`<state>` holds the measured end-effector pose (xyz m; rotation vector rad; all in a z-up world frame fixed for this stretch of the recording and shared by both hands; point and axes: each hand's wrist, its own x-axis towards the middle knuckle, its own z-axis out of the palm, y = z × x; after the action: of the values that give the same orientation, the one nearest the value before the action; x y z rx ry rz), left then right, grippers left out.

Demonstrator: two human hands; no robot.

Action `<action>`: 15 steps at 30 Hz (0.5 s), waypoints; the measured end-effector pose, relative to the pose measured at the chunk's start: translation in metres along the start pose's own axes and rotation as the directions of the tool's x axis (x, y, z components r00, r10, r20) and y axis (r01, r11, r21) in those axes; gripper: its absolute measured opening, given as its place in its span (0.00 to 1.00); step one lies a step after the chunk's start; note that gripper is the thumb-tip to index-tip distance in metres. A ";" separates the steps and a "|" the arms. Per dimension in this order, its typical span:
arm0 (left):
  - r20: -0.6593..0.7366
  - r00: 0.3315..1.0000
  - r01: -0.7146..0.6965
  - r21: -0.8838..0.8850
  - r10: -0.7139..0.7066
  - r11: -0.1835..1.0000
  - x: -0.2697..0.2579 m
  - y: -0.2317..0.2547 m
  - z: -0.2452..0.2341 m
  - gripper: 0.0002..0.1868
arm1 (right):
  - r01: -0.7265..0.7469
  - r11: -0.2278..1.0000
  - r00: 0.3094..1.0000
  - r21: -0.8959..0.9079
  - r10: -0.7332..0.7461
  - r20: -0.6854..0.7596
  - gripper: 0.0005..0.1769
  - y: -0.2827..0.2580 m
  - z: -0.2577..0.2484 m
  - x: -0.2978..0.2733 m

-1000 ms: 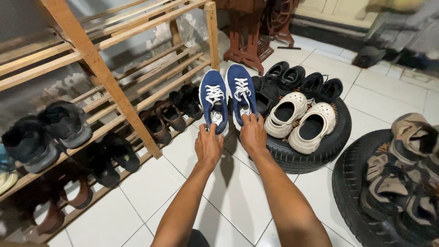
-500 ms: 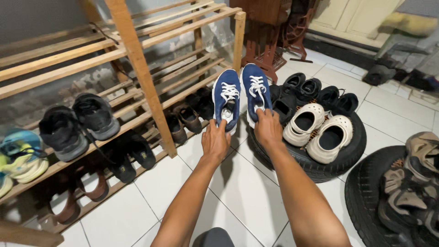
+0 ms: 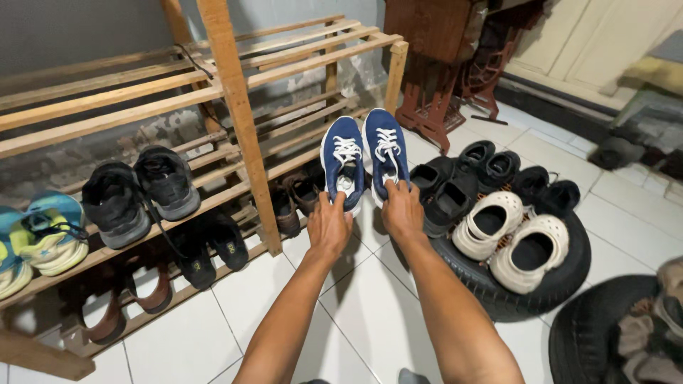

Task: The person picks up pairs of shoes from tires on the floor and places them onto a wooden shoe rack. They handle sneakers, boots, and sandals, arranging them on the rack shelves.

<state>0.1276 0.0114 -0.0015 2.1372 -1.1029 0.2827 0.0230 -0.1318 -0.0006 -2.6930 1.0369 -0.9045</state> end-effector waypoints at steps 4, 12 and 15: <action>0.008 0.999 0.034 0.017 -0.034 0.999 0.006 -0.012 0.003 0.22 | 0.033 0.999 0.999 0.016 -0.033 -0.005 0.22 -0.006 0.015 0.012; -0.030 0.997 0.068 0.039 -0.067 0.997 0.019 -0.029 0.019 0.22 | 0.041 0.998 0.999 0.041 -0.041 0.006 0.19 -0.009 0.044 0.031; -0.034 0.996 0.081 0.047 -0.080 0.996 0.024 -0.036 0.027 0.21 | 0.066 0.997 0.998 0.046 -0.066 0.001 0.19 -0.006 0.051 0.038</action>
<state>0.1670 -0.0076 -0.0271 2.2063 -0.9982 0.3084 0.0777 -0.1566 -0.0221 -2.7039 0.9208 -0.9245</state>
